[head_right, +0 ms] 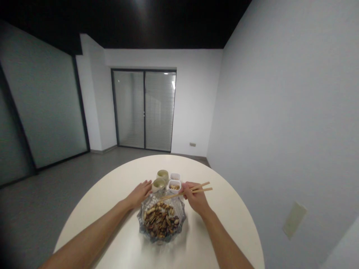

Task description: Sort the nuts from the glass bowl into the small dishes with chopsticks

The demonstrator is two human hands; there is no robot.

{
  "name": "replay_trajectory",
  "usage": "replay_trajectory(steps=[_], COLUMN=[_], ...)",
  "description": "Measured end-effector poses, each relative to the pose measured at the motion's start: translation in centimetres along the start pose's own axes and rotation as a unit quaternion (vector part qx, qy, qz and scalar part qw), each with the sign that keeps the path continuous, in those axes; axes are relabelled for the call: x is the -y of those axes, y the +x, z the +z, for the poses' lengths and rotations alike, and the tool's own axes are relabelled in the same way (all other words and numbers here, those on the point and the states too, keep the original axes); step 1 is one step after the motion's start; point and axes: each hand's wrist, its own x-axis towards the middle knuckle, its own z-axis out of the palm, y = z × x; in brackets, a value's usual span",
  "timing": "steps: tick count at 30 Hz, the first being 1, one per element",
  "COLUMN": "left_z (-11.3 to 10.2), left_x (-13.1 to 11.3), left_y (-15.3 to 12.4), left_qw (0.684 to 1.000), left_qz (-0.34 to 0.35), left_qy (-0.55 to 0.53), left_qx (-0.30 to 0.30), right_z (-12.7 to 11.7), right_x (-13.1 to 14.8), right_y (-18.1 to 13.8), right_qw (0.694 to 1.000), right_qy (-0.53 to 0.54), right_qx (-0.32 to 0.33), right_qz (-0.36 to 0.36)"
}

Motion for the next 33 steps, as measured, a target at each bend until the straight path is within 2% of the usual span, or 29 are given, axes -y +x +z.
replay_trajectory(steps=[8,18,28,33], left_z=[-0.1,0.1,-0.1,0.2], left_x=[-0.4,-0.3,-0.2,0.2], left_y=[0.4,0.5,0.0,0.0], left_qw=[1.0,1.0,1.0,1.0], left_qz=[-0.001,0.002,0.003,-0.005], left_qy=[0.002,-0.004,0.001,-0.002], left_qx=[-0.001,-0.006,-0.002,0.001], right_z=[0.9,1.1,0.1,-1.3], right_x=[0.4,0.9,0.5,0.0], right_y=[-0.3,-0.4,0.0,0.4], right_qw=[0.995,0.991,0.998,0.999], right_qy=[0.011,-0.003,-0.007,-0.027], right_qx=[0.095,0.132,0.054,-0.036], right_qz=[-0.008,-0.01,0.007,0.002])
